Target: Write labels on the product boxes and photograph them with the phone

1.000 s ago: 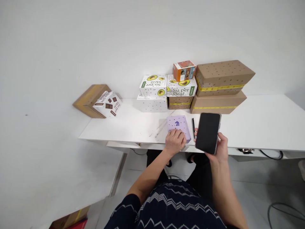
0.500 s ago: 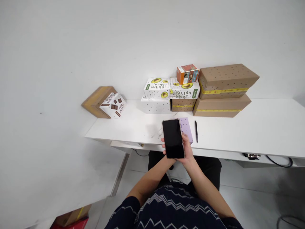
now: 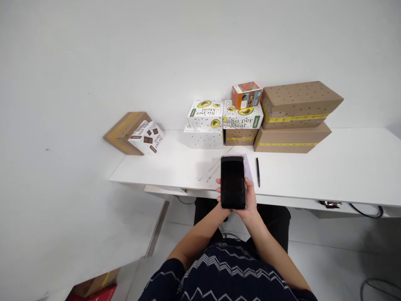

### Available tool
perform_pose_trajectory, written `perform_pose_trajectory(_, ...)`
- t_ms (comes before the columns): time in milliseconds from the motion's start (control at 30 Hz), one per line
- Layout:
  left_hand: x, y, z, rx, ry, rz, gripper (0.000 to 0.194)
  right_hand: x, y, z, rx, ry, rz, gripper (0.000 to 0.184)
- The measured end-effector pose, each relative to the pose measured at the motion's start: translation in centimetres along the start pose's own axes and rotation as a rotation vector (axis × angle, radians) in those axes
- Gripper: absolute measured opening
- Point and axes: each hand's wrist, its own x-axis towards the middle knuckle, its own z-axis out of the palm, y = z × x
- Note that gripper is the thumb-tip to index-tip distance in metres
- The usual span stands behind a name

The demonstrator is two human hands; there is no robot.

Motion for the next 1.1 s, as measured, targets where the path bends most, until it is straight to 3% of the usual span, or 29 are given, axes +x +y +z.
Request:
perform_pose_trajectory(133,0.3,0.8,-0.2,-0.092,0.001,-0.085,0.055,0.0,-0.1,0.1,0.006,-0.003,-0.005,0.058)
perform_pose_trajectory(300,0.6,1.7,-0.2,0.191,-0.202,0.058,0.051,0.0,-0.1,0.2,0.0,0.014,-0.001,0.059)
perform_pose_trajectory(367,0.7,2.0,-0.3,0.233,-0.158,0.072,0.05,0.0,-0.1,0.2,-0.001,0.012,0.004,0.059)
perform_pose_trajectory(500,0.9,2.2,-0.3,0.104,0.037,0.041,0.067,0.0,-0.1,0.2,0.014,-0.009,-0.004,0.057)
perform_pose_trajectory(567,0.8,2.1,-0.3,0.081,0.069,0.025,0.07,0.0,-0.2,0.3,0.019,-0.012,-0.015,0.057)
perform_pose_trajectory(667,0.7,1.5,-0.3,0.105,-0.034,0.052,0.065,0.0,-0.2,0.4,0.01,0.002,-0.016,0.057)
perform_pose_trajectory(767,0.5,1.1,-0.2,0.198,-0.179,0.17,0.06,0.0,-0.2,0.5,0.009,0.009,-0.019,0.057)
perform_pose_trajectory(933,0.7,1.0,-0.4,0.343,-0.069,0.2,0.07,0.1,-0.1,0.4,0.019,0.037,-0.032,0.056)
perform_pose_trajectory(1033,0.7,1.2,-0.4,0.566,-0.096,0.172,0.068,0.1,-0.1,0.5,0.011,0.069,-0.034,0.056)
perform_pose_trajectory(1100,0.4,1.1,-0.2,0.617,-0.142,0.243,0.061,0.2,0.0,0.4,0.001,0.077,-0.028,0.056)
